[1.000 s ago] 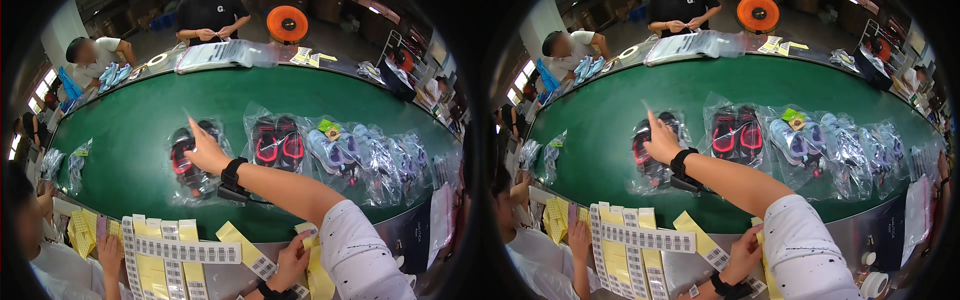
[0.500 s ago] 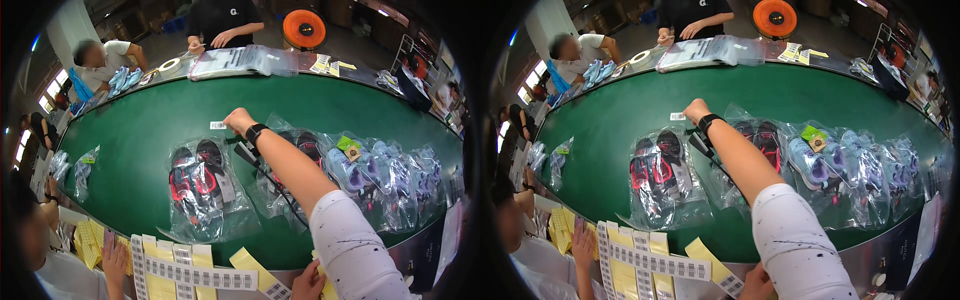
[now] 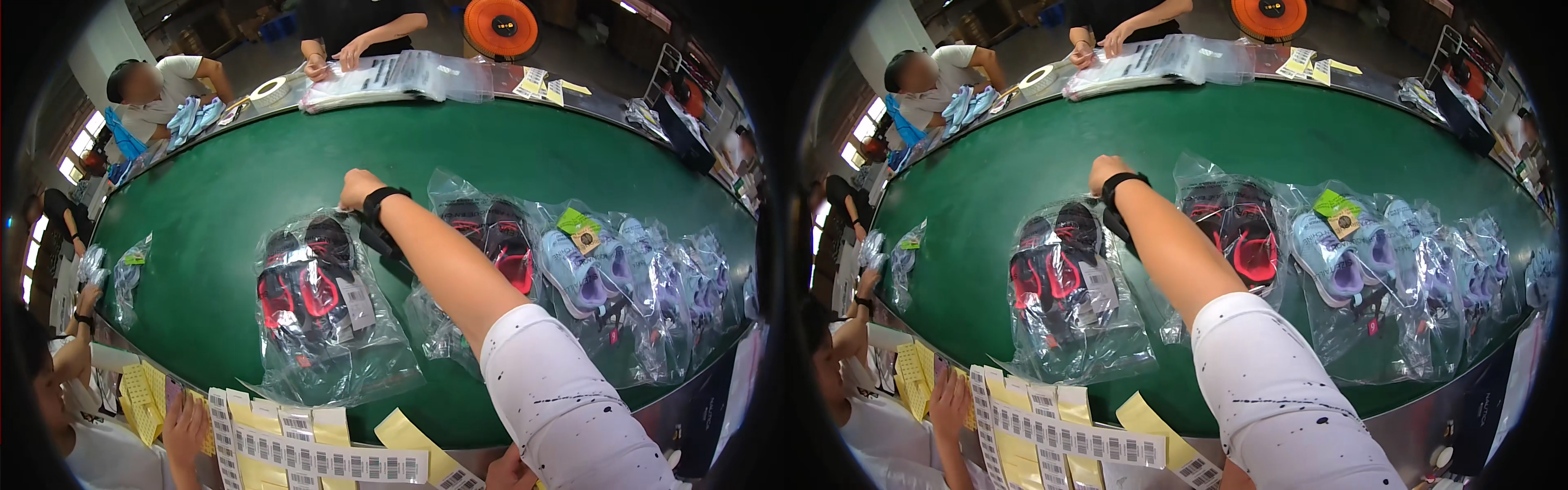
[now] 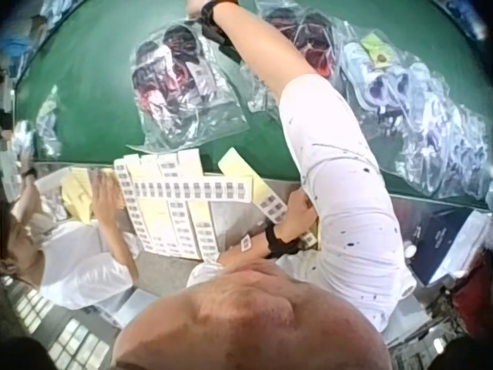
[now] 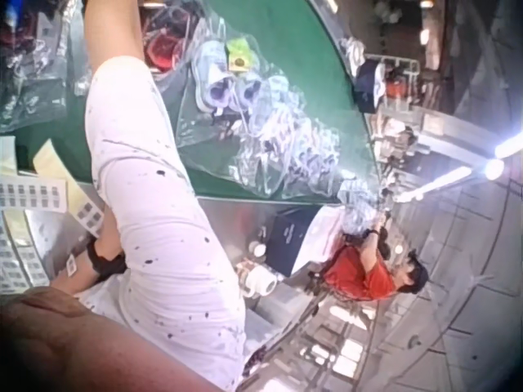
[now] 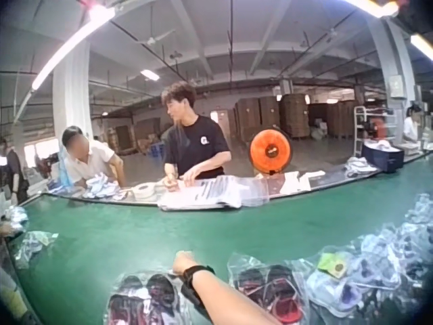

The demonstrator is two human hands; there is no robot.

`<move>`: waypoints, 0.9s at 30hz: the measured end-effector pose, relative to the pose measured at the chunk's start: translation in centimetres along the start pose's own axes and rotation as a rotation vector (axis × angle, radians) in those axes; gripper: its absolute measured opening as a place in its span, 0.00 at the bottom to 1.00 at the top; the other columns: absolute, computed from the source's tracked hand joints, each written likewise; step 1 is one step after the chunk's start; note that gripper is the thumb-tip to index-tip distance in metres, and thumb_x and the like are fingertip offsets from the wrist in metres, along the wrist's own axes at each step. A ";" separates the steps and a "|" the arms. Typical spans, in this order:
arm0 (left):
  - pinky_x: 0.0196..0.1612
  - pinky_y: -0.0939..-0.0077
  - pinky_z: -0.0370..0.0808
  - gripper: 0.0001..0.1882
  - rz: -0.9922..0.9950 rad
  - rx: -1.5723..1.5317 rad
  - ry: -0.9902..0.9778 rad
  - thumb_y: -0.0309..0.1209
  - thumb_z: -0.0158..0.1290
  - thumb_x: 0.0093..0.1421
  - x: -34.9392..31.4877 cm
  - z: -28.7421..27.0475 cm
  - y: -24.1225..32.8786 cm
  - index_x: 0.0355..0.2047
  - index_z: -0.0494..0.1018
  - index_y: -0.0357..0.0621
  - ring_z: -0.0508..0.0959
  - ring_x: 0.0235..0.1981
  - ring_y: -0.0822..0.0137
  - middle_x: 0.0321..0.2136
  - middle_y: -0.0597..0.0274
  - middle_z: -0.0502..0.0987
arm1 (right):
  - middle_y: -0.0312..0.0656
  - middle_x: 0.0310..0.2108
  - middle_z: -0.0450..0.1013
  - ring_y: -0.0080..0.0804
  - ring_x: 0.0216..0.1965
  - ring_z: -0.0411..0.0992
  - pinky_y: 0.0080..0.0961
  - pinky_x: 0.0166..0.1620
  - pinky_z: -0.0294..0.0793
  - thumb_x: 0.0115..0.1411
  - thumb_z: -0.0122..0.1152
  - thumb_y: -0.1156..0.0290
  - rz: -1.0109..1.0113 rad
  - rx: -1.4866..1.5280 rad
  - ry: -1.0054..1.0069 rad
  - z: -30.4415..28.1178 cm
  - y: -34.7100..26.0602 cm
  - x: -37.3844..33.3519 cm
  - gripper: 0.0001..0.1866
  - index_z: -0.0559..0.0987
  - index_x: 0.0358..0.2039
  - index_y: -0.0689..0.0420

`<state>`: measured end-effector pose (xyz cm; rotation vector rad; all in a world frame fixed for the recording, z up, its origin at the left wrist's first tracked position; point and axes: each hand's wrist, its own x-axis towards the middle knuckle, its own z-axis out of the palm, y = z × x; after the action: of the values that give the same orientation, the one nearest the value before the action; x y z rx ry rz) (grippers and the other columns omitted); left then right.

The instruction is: The person peels yellow barcode stickers from a sheet and applies them to clear plastic bags containing pairs of slippers. They handle the bags one at a time, placing the sticker on the packaging and moving the labeled item to a growing pile on the green table.

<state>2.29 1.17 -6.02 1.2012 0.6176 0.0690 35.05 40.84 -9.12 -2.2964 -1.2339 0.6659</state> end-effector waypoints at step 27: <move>0.49 0.75 0.74 0.32 0.422 -0.008 -0.130 0.15 0.52 0.58 0.4 -0.2 -0.5 0.63 0.59 0.40 0.78 0.46 0.69 0.48 0.53 0.76 | 0.28 0.15 0.63 0.12 0.21 0.56 0.18 0.22 0.54 0.60 0.65 0.63 0.184 0.741 0.106 -5.5 10.1 -53.7 0.18 0.75 0.20 0.64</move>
<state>2.39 1.32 -6.64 1.3016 0.2431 0.3455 18.75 -10.79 0.05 -1.7891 -0.5802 0.8723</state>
